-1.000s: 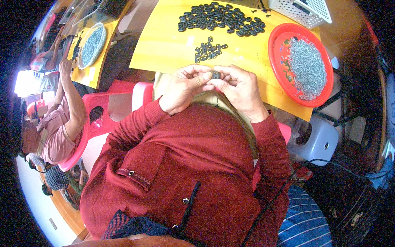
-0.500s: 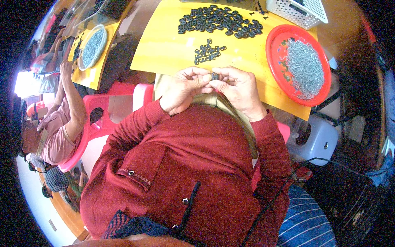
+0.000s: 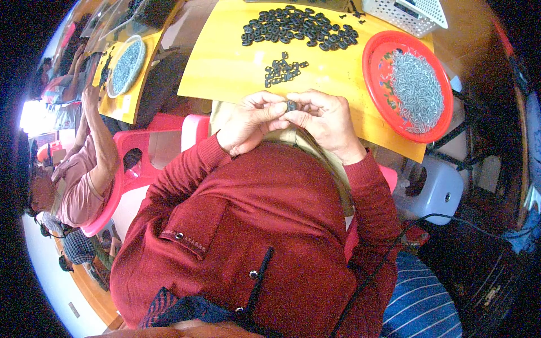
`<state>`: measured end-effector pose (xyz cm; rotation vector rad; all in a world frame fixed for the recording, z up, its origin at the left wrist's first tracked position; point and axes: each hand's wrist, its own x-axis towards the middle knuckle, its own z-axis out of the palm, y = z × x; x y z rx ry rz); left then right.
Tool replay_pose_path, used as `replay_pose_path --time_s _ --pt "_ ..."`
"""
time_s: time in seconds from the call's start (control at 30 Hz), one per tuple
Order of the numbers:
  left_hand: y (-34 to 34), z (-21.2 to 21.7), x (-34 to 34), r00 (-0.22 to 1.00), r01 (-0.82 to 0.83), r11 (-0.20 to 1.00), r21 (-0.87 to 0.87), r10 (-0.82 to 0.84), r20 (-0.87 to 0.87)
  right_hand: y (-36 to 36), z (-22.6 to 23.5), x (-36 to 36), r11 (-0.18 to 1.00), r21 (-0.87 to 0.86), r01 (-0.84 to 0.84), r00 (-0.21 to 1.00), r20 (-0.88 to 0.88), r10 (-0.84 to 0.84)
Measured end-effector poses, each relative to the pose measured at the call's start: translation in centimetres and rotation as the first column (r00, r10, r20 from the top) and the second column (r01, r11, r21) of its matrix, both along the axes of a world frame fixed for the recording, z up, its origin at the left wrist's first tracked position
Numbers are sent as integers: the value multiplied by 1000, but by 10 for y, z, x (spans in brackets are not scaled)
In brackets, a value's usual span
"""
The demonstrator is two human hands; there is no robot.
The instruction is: The person sorts and assembles small plastic or rubber components by hand at a workbench, moving them from containers into a sorting tray.
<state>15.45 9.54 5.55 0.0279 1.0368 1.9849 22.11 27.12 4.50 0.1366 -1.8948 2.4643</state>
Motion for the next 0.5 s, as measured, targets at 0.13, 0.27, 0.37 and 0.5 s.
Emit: replay_pose_path --time_s 0.13,0.27,0.37,0.5 --pt "-1 -3 -1 999 23 999 37 -25 35 0 1 1 999 -44 2 1000 10 -1" --pt "-1 -5 -2 994 51 994 92 -60 90 -1 0 1 1000 -12 9 1000 18 -8" --pt "-2 -5 -1 993 59 990 130 -72 96 -3 5 2 999 -18 26 999 19 -26" --pt "-4 -6 -4 986 134 980 151 -146 76 0 1 3 997 63 42 999 -32 -40"
